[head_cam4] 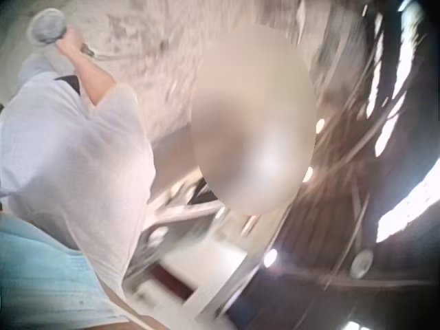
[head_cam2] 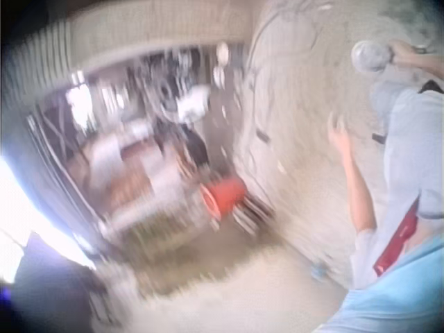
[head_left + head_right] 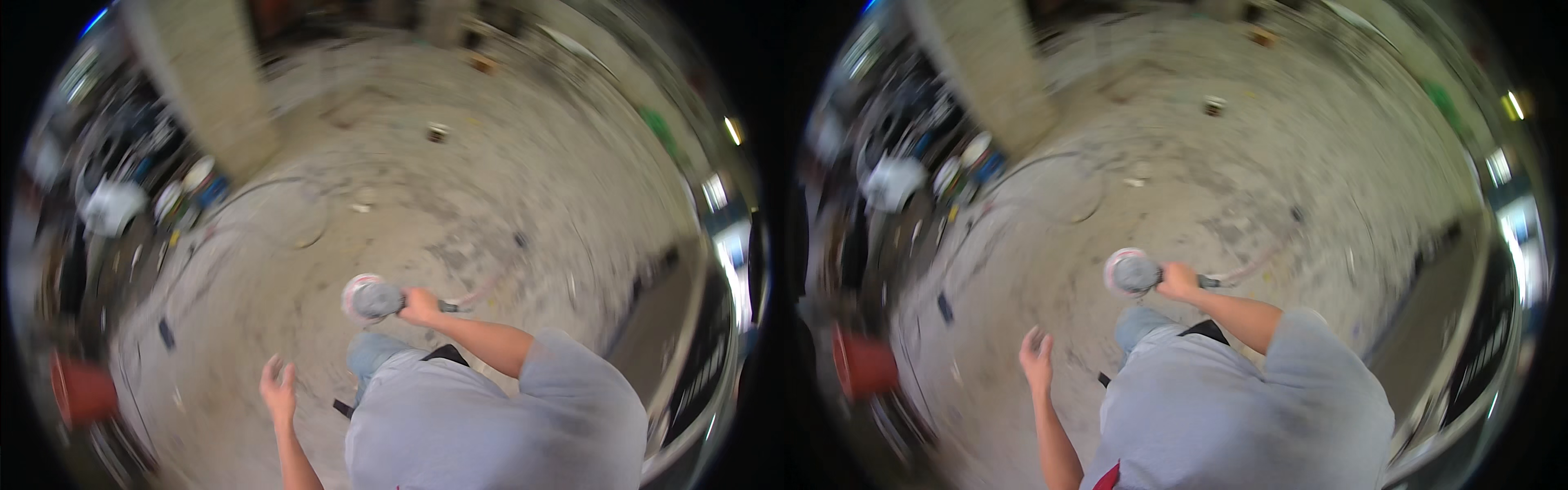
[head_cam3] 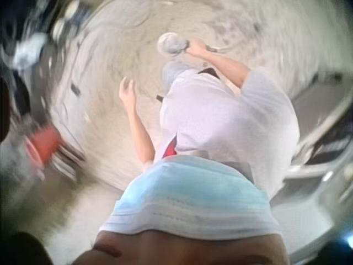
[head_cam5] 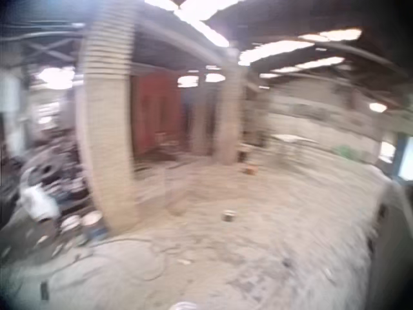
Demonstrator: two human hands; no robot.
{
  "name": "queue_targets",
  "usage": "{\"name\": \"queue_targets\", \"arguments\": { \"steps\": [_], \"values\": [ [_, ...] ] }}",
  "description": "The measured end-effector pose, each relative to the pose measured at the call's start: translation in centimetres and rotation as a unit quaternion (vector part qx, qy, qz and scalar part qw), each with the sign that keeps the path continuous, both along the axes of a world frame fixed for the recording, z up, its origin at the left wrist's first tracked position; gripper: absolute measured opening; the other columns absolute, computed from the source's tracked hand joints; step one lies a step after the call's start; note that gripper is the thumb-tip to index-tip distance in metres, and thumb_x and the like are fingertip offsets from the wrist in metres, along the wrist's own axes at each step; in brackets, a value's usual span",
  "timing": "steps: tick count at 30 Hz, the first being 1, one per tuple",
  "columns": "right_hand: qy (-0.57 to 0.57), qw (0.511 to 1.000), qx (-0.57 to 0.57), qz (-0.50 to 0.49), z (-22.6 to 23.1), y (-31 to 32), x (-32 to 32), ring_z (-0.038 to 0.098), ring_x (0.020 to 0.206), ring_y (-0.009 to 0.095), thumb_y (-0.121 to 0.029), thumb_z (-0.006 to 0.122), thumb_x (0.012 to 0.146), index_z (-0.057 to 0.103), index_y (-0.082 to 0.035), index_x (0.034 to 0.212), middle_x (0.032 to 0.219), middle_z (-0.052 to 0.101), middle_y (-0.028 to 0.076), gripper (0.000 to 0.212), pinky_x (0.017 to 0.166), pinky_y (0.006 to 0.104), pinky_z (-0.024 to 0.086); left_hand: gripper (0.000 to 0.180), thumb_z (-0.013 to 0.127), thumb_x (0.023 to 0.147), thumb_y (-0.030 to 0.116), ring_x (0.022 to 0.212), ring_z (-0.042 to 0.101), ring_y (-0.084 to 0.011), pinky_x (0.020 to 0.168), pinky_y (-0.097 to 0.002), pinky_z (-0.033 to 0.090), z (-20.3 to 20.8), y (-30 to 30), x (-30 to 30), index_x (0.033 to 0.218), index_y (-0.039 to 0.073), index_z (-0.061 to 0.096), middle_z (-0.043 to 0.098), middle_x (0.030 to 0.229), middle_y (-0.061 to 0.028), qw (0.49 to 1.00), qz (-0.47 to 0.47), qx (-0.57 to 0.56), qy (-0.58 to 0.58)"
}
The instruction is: The person uses an orbital sander to smooth the rear quarter panel of a beige sedan, then moves to a detached car part on a table and sands it. The person changes sanding discs and continues sanding the detached part.
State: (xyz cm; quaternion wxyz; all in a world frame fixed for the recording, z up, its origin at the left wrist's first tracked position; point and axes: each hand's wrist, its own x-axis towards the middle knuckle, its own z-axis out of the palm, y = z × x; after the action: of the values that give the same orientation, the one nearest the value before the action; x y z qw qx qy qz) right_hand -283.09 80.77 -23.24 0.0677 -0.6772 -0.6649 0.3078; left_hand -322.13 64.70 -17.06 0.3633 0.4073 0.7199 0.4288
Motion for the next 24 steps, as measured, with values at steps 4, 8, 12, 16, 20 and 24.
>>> {"name": "queue_targets", "arguments": {
  "steps": [4, 8, 12, 16, 20, 24],
  "values": [
    [0.069, 0.996, 0.022, -0.042, -0.1, 0.6, 1.2, 0.072, 0.094, 0.044, -0.027, 0.076, 0.076, 0.076, -0.013, 0.108, 0.096, 0.076, 0.020, 0.034, 0.080, 0.0553, 0.056, 0.050, 0.076, 0.099, 0.015, 0.121, 0.068, -0.0267, 0.107, -0.0403, 0.052, -4.4, 9.6, -5.7, 0.138, -0.012, 0.060, 0.069, 0.134, -0.0236, 0.997, -0.030, -0.059, 0.035],
    [0.056, 0.976, 0.023, -0.211, -2.9, 1.1, -0.7, 0.073, 0.094, 0.043, -0.024, 0.072, 0.077, 0.076, -0.013, 0.110, 0.098, 0.077, 0.020, 0.035, 0.080, 0.0557, 0.056, 0.039, 0.076, 0.097, 0.009, 0.106, 0.070, -0.0237, 0.093, -0.0377, 0.056, -12.5, 11.2, -12.1, 0.126, -0.015, 0.068, 0.075, 0.115, -0.0210, 0.982, -0.043, -0.180, 0.042],
    [0.046, 0.941, -0.062, -0.330, -5.7, 1.8, -7.0, 0.073, 0.096, 0.042, -0.022, 0.071, 0.076, 0.076, -0.013, 0.112, 0.098, 0.077, 0.020, 0.038, 0.082, 0.0550, 0.057, 0.024, 0.073, 0.096, 0.009, 0.090, 0.066, -0.0179, 0.081, -0.0290, 0.054, -14.4, 7.9, -23.9, 0.108, -0.011, 0.075, 0.075, 0.100, -0.0168, 0.948, -0.043, -0.313, 0.039],
    [0.050, 0.907, -0.070, -0.411, -5.4, 3.0, -12.6, 0.074, 0.097, 0.042, -0.018, 0.071, 0.074, 0.076, -0.013, 0.116, 0.098, 0.077, 0.020, 0.043, 0.084, 0.0543, 0.057, 0.026, 0.071, 0.094, 0.016, 0.061, 0.056, -0.0130, 0.054, -0.0318, 0.044, -15.4, 9.0, -34.6, 0.075, 0.000, 0.063, 0.063, 0.073, -0.0033, 0.960, 0.035, -0.276, -0.031],
    [0.065, 0.881, -0.050, -0.467, -4.4, 4.0, -17.2, 0.074, 0.097, 0.042, -0.018, 0.072, 0.074, 0.075, -0.013, 0.119, 0.099, 0.077, 0.020, 0.045, 0.084, 0.0535, 0.058, 0.023, 0.070, 0.096, 0.019, 0.061, 0.060, -0.0166, 0.053, -0.0313, 0.045, -18.9, 18.8, -40.3, 0.082, 0.001, 0.065, 0.066, 0.077, -0.0071, 0.936, -0.006, -0.343, -0.077],
    [0.069, 0.848, -0.030, -0.524, -4.4, 5.4, -20.9, 0.073, 0.101, 0.042, -0.019, 0.070, 0.074, 0.075, -0.012, 0.118, 0.103, 0.076, 0.022, 0.045, 0.085, 0.0537, 0.057, 0.047, 0.066, 0.100, 0.019, 0.112, 0.072, -0.0366, 0.099, -0.0428, 0.057, -21.1, 33.3, -37.8, 0.137, -0.008, 0.059, 0.070, 0.129, -0.0237, 0.936, -0.097, -0.331, -0.068]
  ]
}}
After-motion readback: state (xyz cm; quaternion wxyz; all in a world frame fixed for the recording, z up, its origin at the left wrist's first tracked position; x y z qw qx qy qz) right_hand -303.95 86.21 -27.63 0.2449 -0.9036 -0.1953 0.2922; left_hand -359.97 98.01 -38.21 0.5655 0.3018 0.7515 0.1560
